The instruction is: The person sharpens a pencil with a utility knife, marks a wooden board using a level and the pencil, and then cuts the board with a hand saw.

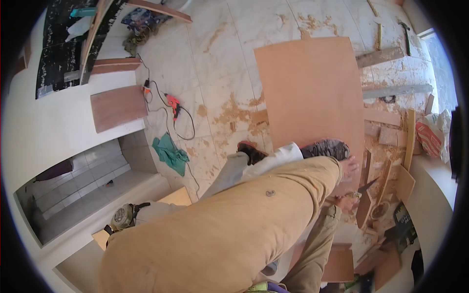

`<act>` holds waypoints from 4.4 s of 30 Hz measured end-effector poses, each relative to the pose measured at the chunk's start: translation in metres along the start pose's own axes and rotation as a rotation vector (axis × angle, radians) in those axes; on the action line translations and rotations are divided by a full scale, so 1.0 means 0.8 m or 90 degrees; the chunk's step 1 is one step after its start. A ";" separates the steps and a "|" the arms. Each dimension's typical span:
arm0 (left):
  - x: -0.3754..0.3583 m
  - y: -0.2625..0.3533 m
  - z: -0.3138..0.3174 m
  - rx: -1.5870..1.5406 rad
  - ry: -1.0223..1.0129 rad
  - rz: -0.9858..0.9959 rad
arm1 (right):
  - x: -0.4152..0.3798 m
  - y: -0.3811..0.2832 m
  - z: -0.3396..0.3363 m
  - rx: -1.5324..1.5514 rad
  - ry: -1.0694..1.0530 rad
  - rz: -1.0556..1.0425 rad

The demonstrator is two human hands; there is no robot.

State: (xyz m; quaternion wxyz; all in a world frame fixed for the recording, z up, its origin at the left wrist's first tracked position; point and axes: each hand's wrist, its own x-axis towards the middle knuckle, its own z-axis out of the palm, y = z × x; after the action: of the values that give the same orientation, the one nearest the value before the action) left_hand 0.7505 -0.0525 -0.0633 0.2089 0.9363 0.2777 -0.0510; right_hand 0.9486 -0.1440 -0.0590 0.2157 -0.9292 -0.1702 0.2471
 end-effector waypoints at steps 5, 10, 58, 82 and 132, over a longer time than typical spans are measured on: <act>0.020 -0.010 0.055 0.064 0.019 0.011 | -0.008 0.016 0.026 0.023 -0.009 -0.018; 0.016 0.002 0.049 0.020 -0.004 -0.006 | -0.011 0.029 0.023 0.031 0.002 -0.047; 0.105 0.058 -0.102 0.083 -0.404 -0.266 | -0.358 -0.002 -0.120 0.310 -0.085 0.069; 0.107 0.041 -0.060 0.008 -0.321 -0.278 | -0.085 -0.012 0.029 0.269 0.039 -0.080; 0.168 -0.019 0.004 0.325 -0.339 -0.018 | -0.303 -0.004 -0.035 0.420 0.028 0.111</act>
State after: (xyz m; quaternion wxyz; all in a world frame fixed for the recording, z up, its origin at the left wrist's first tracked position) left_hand 0.8555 0.0250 -0.1005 0.0325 0.9083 0.2047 -0.3633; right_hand 0.7639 -0.2529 0.0578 0.4865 -0.8254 0.0040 0.2863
